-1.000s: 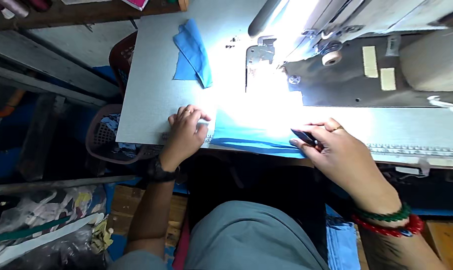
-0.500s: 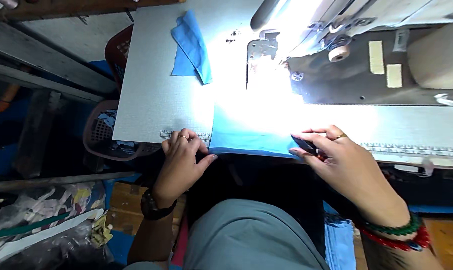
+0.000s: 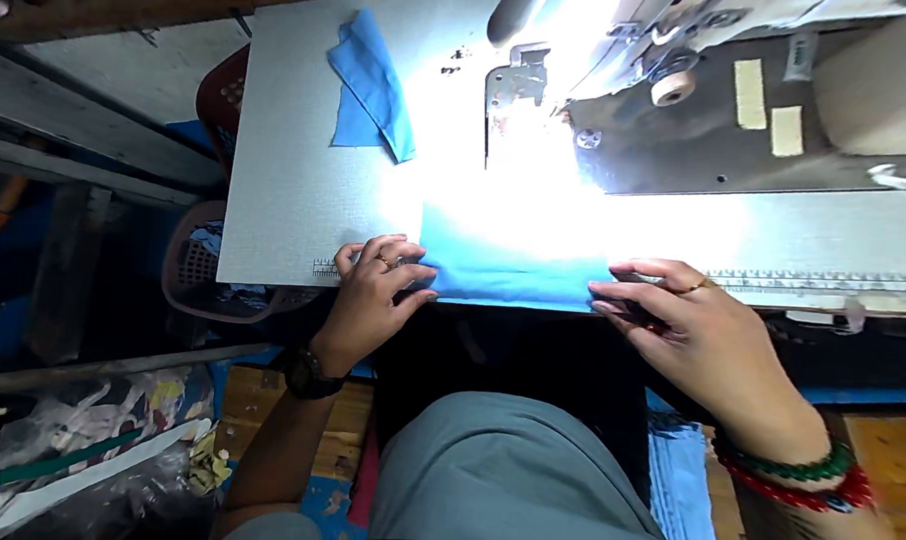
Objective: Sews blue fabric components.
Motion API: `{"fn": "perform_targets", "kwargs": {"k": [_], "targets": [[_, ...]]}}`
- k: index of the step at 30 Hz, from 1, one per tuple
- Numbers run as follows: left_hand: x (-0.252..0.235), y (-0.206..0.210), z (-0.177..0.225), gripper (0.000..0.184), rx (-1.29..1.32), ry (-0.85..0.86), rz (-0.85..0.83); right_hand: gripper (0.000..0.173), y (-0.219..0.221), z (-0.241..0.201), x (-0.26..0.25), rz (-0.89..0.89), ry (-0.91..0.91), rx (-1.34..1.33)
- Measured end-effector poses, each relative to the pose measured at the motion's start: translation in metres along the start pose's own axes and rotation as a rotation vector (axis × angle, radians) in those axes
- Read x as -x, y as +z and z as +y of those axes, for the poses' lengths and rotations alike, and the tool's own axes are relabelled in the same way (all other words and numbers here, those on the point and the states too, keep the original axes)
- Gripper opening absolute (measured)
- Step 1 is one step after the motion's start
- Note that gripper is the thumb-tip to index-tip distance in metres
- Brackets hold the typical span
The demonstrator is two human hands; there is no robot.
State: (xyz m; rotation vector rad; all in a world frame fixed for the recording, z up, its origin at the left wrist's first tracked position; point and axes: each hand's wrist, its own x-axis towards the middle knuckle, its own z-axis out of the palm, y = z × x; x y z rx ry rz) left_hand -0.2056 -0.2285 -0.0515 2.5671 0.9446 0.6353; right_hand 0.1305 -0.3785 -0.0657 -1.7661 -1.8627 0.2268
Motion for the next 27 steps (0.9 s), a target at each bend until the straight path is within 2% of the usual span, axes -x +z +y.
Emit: {"fn": "perform_targets", "kwargs": {"k": [8, 12, 17, 21, 24, 27], "targets": [[0.003, -0.002, -0.002, 0.019, 0.0, 0.02, 0.001, 0.032, -0.012, 0.005, -0.002, 0.047, 0.076, -0.014], [0.001, -0.003, -0.002, 0.021, -0.002, 0.026, -0.003, 0.021, -0.004, 0.002, 0.005, 0.072, 0.015, -0.1], [0.003, 0.0, -0.003, 0.02, -0.038, 0.056, 0.027, 0.019, 0.014, 0.005, 0.007, 0.134, -0.065, -0.011], [0.011, 0.01, -0.004, 0.017, -0.076, 0.101, 0.121, 0.022, 0.02, 0.013, 0.01, 0.163, -0.14, -0.002], [0.007, 0.0, -0.002, 0.015, 0.109, 0.035, 0.091, 0.018, 0.014, -0.007, 0.016, 0.105, -0.158, -0.119], [-0.024, -0.038, 0.0, 0.006, 0.357, -0.114, -0.033, 0.016, 0.005, -0.04, 0.022, 0.029, -0.175, -0.448]]}}
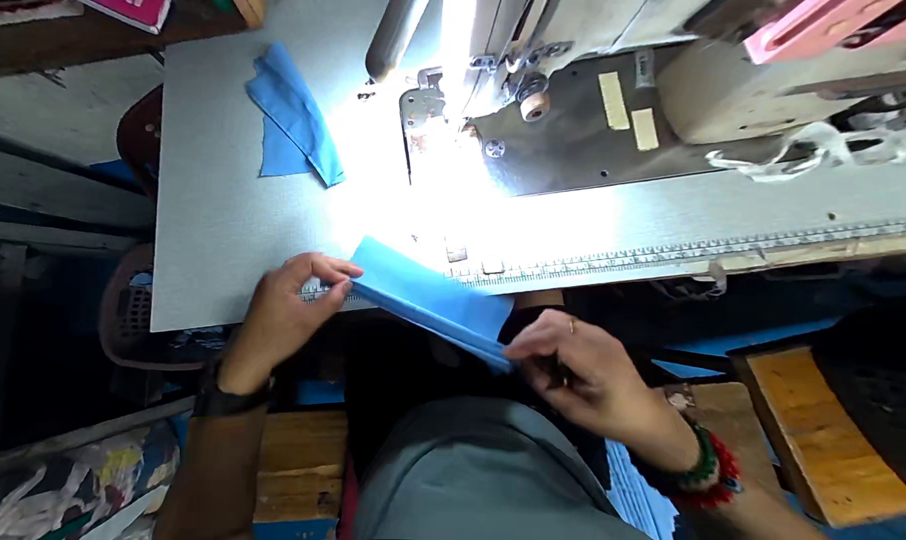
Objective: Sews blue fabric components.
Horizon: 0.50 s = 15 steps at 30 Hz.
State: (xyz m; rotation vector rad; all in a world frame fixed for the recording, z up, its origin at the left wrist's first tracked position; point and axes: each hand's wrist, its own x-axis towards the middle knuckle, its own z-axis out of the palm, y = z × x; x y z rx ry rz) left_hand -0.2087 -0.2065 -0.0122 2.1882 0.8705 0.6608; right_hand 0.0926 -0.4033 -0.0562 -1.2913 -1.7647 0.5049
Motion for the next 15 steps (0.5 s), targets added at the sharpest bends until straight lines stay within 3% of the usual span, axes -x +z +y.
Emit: {"fn": "perform_targets", "kwargs": {"k": [4, 8, 11, 15], "targets": [[-0.089, -0.003, 0.002, 0.021, 0.143, 0.0, -0.191, 0.04, 0.011, -0.005, -0.012, -0.009, 0.082, 0.073], [-0.175, 0.027, -0.01, 0.017, 0.048, 0.08, -0.393, 0.054, 0.018, 0.006, -0.026, -0.056, 0.219, 0.279], [-0.209, 0.043, -0.006, 0.019, -0.078, 0.051, -0.54, 0.052, 0.017, 0.008, -0.033, -0.076, 0.217, 0.408], [-0.222, 0.056, -0.004, 0.023, -0.151, 0.117, -0.557, 0.032, 0.009, 0.015, -0.051, -0.082, 0.118, 0.482]]}}
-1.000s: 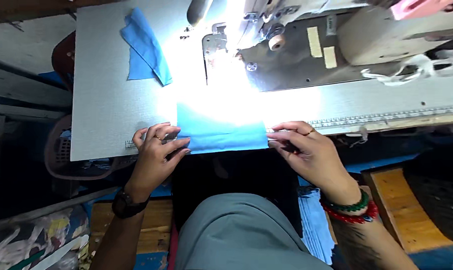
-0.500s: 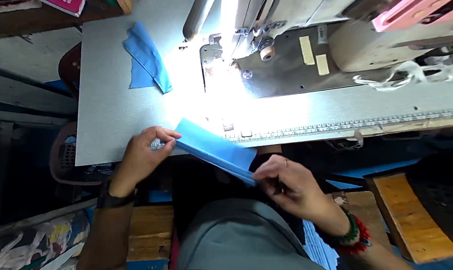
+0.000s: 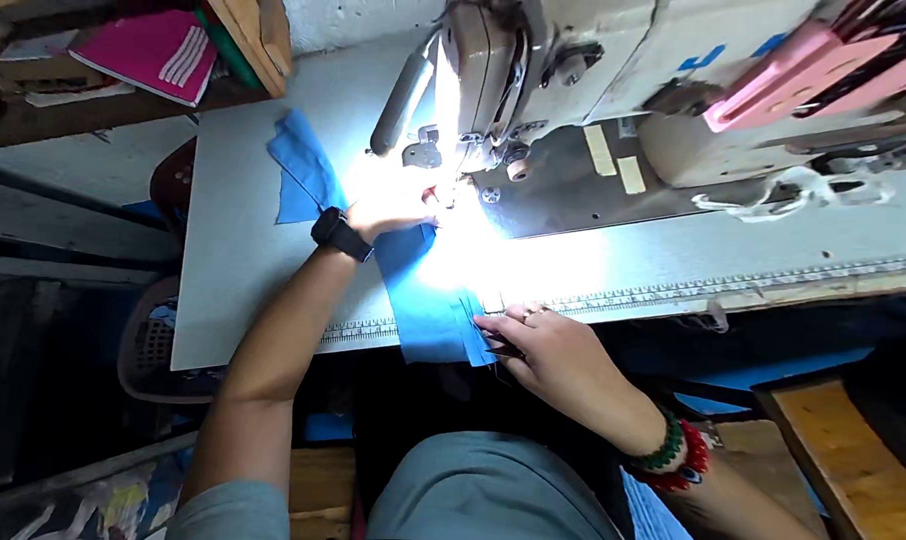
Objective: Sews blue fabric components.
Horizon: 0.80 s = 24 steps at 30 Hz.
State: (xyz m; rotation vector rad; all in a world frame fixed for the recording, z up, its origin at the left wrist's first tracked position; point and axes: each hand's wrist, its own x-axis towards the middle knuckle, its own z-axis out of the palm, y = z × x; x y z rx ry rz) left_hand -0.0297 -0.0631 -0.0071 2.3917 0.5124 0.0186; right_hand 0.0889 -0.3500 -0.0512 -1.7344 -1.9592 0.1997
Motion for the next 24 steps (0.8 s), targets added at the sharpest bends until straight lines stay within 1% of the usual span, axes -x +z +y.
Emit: {"fn": "perform_targets", "kwargs": {"k": [3, 4, 5, 7, 8, 10, 12, 13, 15, 17, 20, 24], "targets": [[-0.001, 0.002, 0.003, 0.025, 0.001, -0.012, -0.001, 0.018, -0.004, 0.011, -0.018, -0.069, -0.062, 0.0], [0.0, 0.004, 0.002, 0.026, 0.005, -0.008, 0.013, 0.017, -0.006, 0.014, -0.022, -0.101, -0.079, 0.014], [0.001, 0.006, -0.001, 0.026, 0.013, 0.007, 0.043, 0.022, -0.006, 0.017, -0.026, -0.12, -0.095, 0.027], [0.003, 0.013, -0.004, 0.027, 0.035, 0.023, 0.131, 0.043, -0.008, 0.02, -0.032, -0.141, -0.121, 0.043], [0.005, 0.016, -0.003, 0.027, 0.025, 0.013, 0.175, 0.048, -0.008, 0.021, -0.034, -0.151, -0.132, 0.06], [0.015, 0.027, 0.003, 0.023, -0.096, 0.016, 0.314, 0.051, -0.009, 0.021, -0.036, -0.18, -0.137, 0.084], [0.033, 0.045, 0.019, 0.013, -0.274, 0.13, 0.473, 0.049, -0.01, 0.021, -0.036, -0.187, -0.133, 0.08], [0.044, 0.054, 0.027, 0.014, -0.333, 0.185, 0.49, 0.045, -0.01, 0.021, -0.036, -0.18, -0.129, 0.077], [0.063, 0.072, 0.037, 0.019, -0.401, 0.239, 0.432, 0.042, -0.008, 0.022, -0.035, -0.16, -0.127, 0.083], [0.072, 0.083, 0.031, 0.025, -0.453, 0.27, 0.41, 0.045, -0.007, 0.022, -0.034, -0.161, -0.125, 0.098], [0.073, 0.081, 0.015, 0.03, -0.453, 0.28, 0.403, 0.046, -0.006, 0.022, -0.033, -0.161, -0.126, 0.121], [0.067, 0.07, 0.008, 0.036, -0.493, 0.209, 0.341, 0.045, -0.005, 0.019, -0.032, -0.147, -0.108, 0.155]]}}
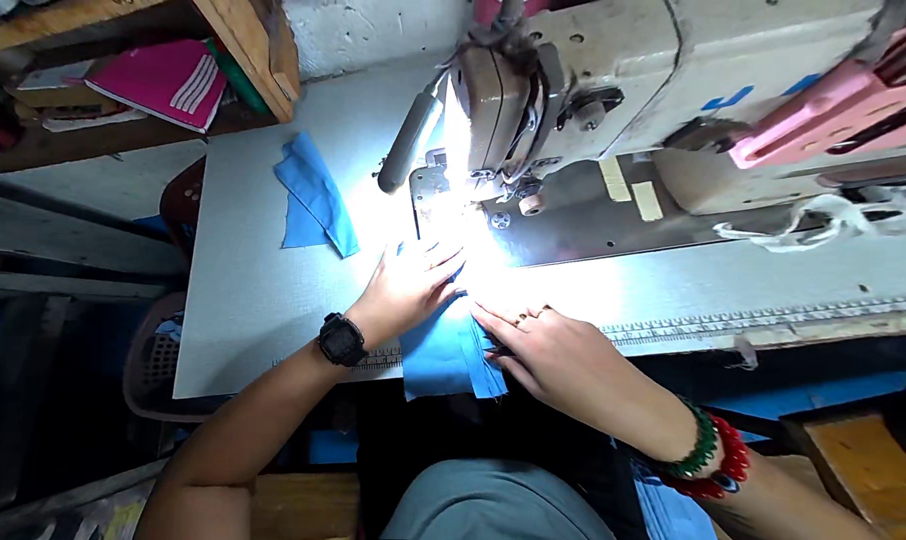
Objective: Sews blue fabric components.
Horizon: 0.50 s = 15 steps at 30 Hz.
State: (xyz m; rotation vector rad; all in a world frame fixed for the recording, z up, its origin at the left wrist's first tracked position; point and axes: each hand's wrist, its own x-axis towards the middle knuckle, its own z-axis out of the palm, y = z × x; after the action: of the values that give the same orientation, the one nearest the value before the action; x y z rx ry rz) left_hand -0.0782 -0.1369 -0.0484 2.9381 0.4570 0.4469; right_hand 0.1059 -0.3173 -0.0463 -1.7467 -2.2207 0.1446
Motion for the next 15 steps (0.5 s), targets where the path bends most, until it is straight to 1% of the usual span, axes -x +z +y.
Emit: {"fn": "perform_targets", "kwargs": {"k": [3, 6, 7, 9, 12, 13, 15], "targets": [[-0.007, 0.001, -0.012, 0.037, 0.09, -0.046, 0.029, 0.048, 0.0, -0.001, 0.0, 0.003, 0.003, 0.033], [-0.022, 0.002, -0.021, 0.035, 0.233, -0.251, 0.065, 0.048, 0.001, -0.001, 0.001, 0.004, 0.002, 0.032], [-0.029, 0.0, -0.023, 0.038, 0.23, -0.322, 0.03, 0.047, 0.001, -0.002, 0.001, 0.007, 0.003, 0.019], [-0.043, -0.004, -0.027, 0.04, 0.232, -0.386, -0.058, 0.046, 0.0, -0.003, 0.002, 0.0, 0.007, 0.008], [-0.052, -0.012, -0.026, 0.03, 0.268, -0.355, -0.149, 0.045, 0.0, -0.004, 0.003, 0.008, 0.005, 0.004], [-0.052, -0.014, -0.026, 0.028, 0.307, -0.311, -0.13, 0.046, 0.0, -0.003, 0.003, 0.013, -0.002, -0.002], [-0.05, -0.014, -0.029, 0.021, 0.451, -0.229, -0.034, 0.045, -0.001, -0.002, 0.004, 0.011, -0.016, -0.011]]}}
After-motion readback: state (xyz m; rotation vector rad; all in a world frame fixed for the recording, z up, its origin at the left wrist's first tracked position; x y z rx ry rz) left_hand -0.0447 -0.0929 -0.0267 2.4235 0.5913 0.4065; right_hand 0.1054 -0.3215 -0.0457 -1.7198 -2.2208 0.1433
